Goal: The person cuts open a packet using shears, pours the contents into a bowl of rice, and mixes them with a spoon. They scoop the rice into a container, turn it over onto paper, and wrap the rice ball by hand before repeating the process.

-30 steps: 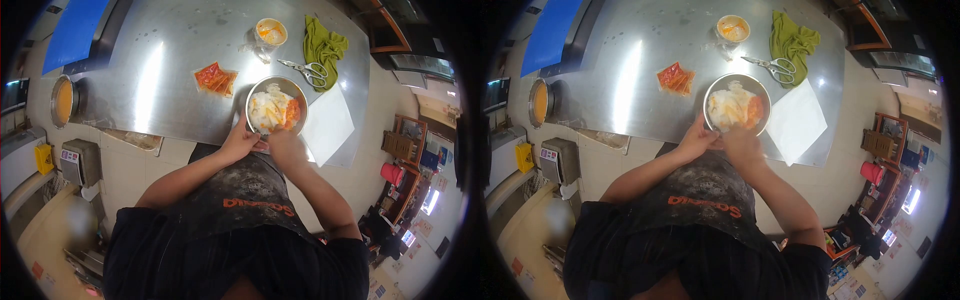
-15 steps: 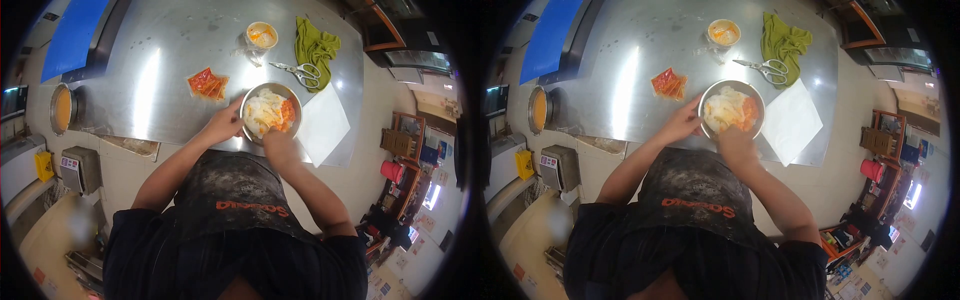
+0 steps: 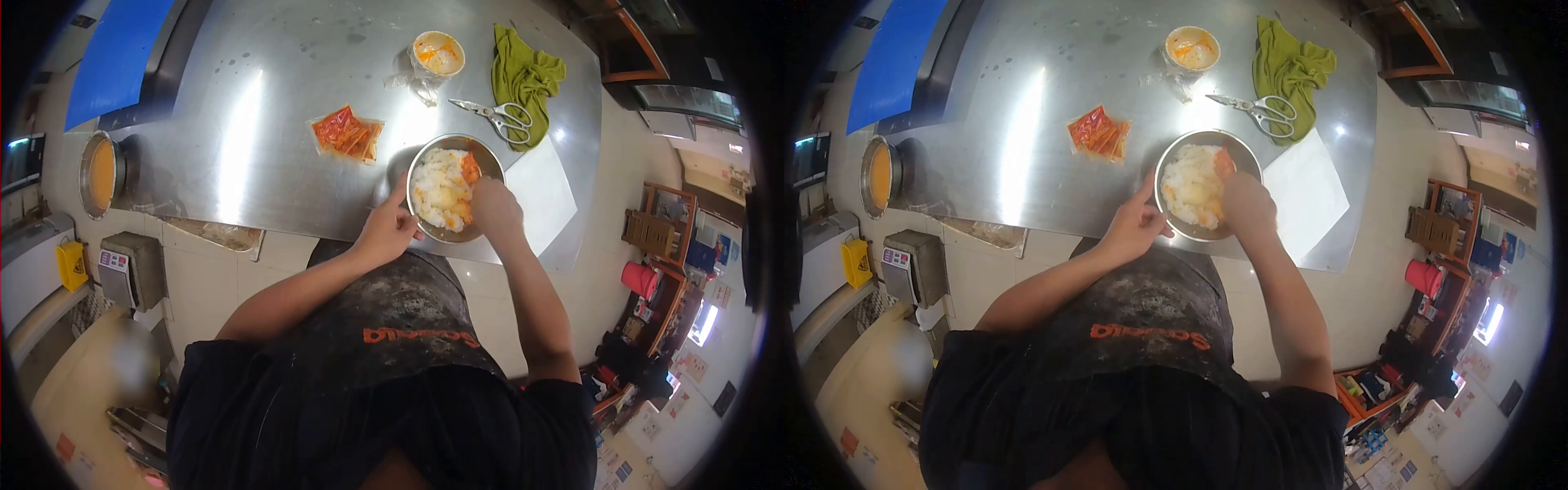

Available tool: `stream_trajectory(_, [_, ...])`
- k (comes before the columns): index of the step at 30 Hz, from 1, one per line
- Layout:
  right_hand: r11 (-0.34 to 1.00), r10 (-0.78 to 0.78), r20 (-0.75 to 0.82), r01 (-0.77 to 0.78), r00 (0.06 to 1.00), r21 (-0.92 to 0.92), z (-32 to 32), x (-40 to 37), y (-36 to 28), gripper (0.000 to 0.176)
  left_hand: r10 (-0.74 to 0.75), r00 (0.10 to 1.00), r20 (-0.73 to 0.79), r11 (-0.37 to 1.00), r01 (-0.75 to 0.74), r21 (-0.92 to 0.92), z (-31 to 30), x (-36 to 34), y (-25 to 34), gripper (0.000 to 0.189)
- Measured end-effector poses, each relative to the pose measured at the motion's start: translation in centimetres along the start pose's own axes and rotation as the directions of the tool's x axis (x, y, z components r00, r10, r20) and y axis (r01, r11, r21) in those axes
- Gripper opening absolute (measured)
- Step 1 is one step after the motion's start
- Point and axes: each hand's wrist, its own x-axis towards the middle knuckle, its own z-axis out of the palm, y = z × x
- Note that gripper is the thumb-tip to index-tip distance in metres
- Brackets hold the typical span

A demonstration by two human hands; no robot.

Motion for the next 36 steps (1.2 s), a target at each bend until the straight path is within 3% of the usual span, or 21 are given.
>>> stream_trajectory(1, [0.999, -0.027, 0.040, 0.026, 0.999, 0.026, -0.9, 0.0, 0.1, 0.016, 0.020, 1.000, 0.004, 0.999, -0.020, -0.044, 0.0, 0.1, -0.5, 0.079])
stream_trajectory(4, [0.999, 0.047, -0.031, -0.047, 0.998, -0.018, -2.6, -3.8, -3.5, 0.018, 0.003, 1.000, 0.000, 0.974, -0.003, -0.226, 0.8, 0.2, -1.1, 0.078])
stream_trajectory(5, [0.990, -0.035, -0.156, 0.013, 0.987, -0.142, -0.9, -4.9, -4.3, 0.014, -0.009, 1.000, 0.001, 0.957, 0.009, -0.289, 1.1, 0.3, -1.2, 0.077])
stream_trajectory(7, [0.962, -0.102, -0.123, 0.066, 0.987, -0.266, 1.9, -5.2, -5.5, 0.017, -0.014, 1.000, -0.018, 0.957, 0.008, -0.291, 1.3, 0.6, -1.6, 0.077])
stream_trajectory(11, [0.992, -0.124, -0.090, 0.121, 0.988, -0.037, -1.8, -5.1, -2.2, 0.016, 0.030, 0.999, -0.025, 0.986, -0.034, -0.165, 1.2, 0.3, -1.6, 0.077])
stream_trajectory(13, [0.990, -0.143, -0.154, 0.139, 0.978, -0.033, -3.2, -6.8, -2.2, 0.014, 0.023, 0.998, -0.052, 0.980, -0.033, -0.199, 1.2, 0.6, -1.4, 0.075])
stream_trajectory(15, [0.937, -0.295, -0.135, 0.259, 0.946, -0.233, 0.1, -6.5, -3.8, 0.011, 0.038, 0.996, -0.079, 0.981, -0.053, -0.188, 1.2, 0.8, -1.4, 0.073])
stream_trajectory(16, [0.967, -0.233, -0.165, 0.209, 0.958, -0.148, 2.7, -5.2, -3.1, 0.009, 0.056, 0.994, -0.095, 0.984, -0.071, -0.161, 1.2, 1.0, -1.9, 0.073])
stream_trajectory(19, [0.972, -0.218, 0.021, 0.219, 0.976, -0.085, -2.8, -4.2, -0.7, 0.020, 0.118, 0.979, -0.169, 0.987, -0.134, -0.088, 1.3, 1.3, -2.4, 0.070])
stream_trajectory(20, [0.972, -0.230, -0.058, 0.226, 0.971, -0.067, -5.6, -5.5, -1.1, 0.021, 0.137, 0.971, -0.195, 0.986, -0.152, -0.066, 1.4, 1.2, -2.5, 0.069])
stream_trajectory(23, [0.963, -0.251, 0.013, 0.251, 0.968, -0.095, -4.3, -7.1, -3.2, 0.023, 0.170, 0.950, -0.261, 0.985, -0.163, 0.049, 1.2, 2.1, -3.8, 0.067])
stream_trajectory(24, [0.947, -0.252, 0.064, 0.259, 0.966, -0.191, -1.1, -6.1, -3.6, 0.024, 0.172, 0.948, -0.267, 0.985, -0.170, 0.031, 1.2, 2.3, -3.6, 0.066])
stream_trajectory(27, [0.954, -0.293, 0.027, 0.294, 0.956, -0.055, -0.9, -4.6, -1.4, 0.024, 0.171, 0.941, -0.291, 0.984, -0.177, 0.007, 1.0, 2.0, -3.2, 0.064])
stream_trajectory(31, [0.978, -0.208, -0.128, 0.204, 0.970, -0.043, -7.0, -5.9, -2.9, 0.021, 0.178, 0.933, -0.311, 0.984, -0.177, 0.032, 1.0, 2.0, -2.7, 0.062])
stream_trajectory(34, [0.958, -0.269, -0.132, 0.250, 0.954, -0.143, 0.9, -1.9, -2.1, 0.019, 0.175, 0.933, -0.313, 0.983, -0.185, -0.002, 0.9, 2.4, -3.4, 0.060])
stream_trajectory(36, [0.950, -0.308, -0.108, 0.299, 0.945, -0.086, -0.2, -2.3, -1.2, 0.018, 0.190, 0.933, -0.306, 0.981, -0.196, 0.012, 0.5, 2.8, -3.1, 0.059])
